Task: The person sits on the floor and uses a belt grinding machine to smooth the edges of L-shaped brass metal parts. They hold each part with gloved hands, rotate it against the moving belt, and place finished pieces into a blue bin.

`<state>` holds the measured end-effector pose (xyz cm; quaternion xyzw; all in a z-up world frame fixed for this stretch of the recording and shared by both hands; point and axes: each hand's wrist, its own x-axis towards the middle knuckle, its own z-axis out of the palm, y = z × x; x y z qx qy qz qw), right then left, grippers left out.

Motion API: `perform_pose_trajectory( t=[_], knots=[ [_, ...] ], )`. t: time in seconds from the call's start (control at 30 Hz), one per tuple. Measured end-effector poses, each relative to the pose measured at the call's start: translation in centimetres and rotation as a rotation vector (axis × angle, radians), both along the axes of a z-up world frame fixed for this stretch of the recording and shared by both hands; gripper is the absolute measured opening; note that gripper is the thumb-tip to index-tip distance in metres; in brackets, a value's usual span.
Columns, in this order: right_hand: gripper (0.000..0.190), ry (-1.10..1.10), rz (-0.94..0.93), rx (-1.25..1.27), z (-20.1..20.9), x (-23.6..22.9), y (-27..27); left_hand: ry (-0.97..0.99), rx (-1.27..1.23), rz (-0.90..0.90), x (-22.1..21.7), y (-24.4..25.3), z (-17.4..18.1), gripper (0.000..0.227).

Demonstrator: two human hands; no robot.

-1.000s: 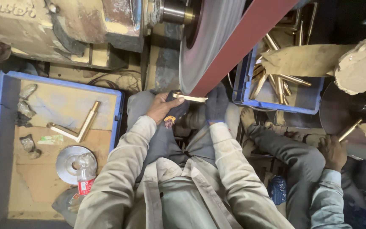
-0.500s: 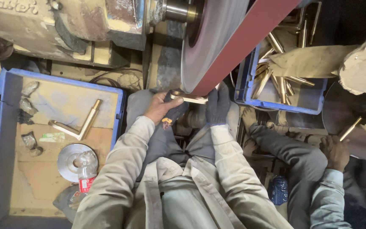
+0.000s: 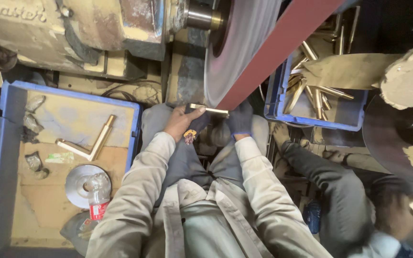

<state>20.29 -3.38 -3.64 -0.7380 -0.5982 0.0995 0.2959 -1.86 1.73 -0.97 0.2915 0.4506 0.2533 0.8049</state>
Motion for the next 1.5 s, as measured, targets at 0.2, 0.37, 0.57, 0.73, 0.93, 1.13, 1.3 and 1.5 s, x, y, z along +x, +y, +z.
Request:
perform_pose_trajectory(
  t=[0.2,0.37,0.57,0.73,0.93,1.13,1.3,1.5],
  knots=[
    [0.036,0.572,-0.217,0.175,6.2,-3.1,-1.5,-0.094,0.115,-0.049,-1.4,-0.3,1.1,0.033],
    [0.032,0.523,-0.219,0.147,4.2,-2.7,-0.7,-0.102,0.111,-0.033,-1.3,0.0,0.2,0.032],
    [0.030,0.412,-0.175,0.043,-1.8,-0.8,-0.2,0.033,0.097,-0.045,-0.8,0.7,-0.6,0.036],
    [0.056,-0.489,0.175,0.167,-0.8,0.2,0.3,0.051,0.067,-0.066,-0.3,0.5,-0.2,0.037],
    [0.037,0.209,-0.037,-0.064,5.4,-0.5,-4.9,0.005,0.137,-0.140,-1.5,-1.3,-2.6,0.029],
    [0.024,0.925,-0.169,-0.200,8.5,-2.9,-12.1,-0.138,0.045,-0.109,-1.3,-1.2,-3.8,0.027],
    [0.031,1.780,-0.305,-0.356,9.6,-5.2,-15.4,-0.121,0.093,-0.242,-0.5,-1.2,-1.8,0.029],
    [0.029,1.925,-0.305,-0.259,8.1,-5.4,-15.2,-0.217,0.037,-0.309,0.3,-0.7,-0.2,0.033]
  ],
)
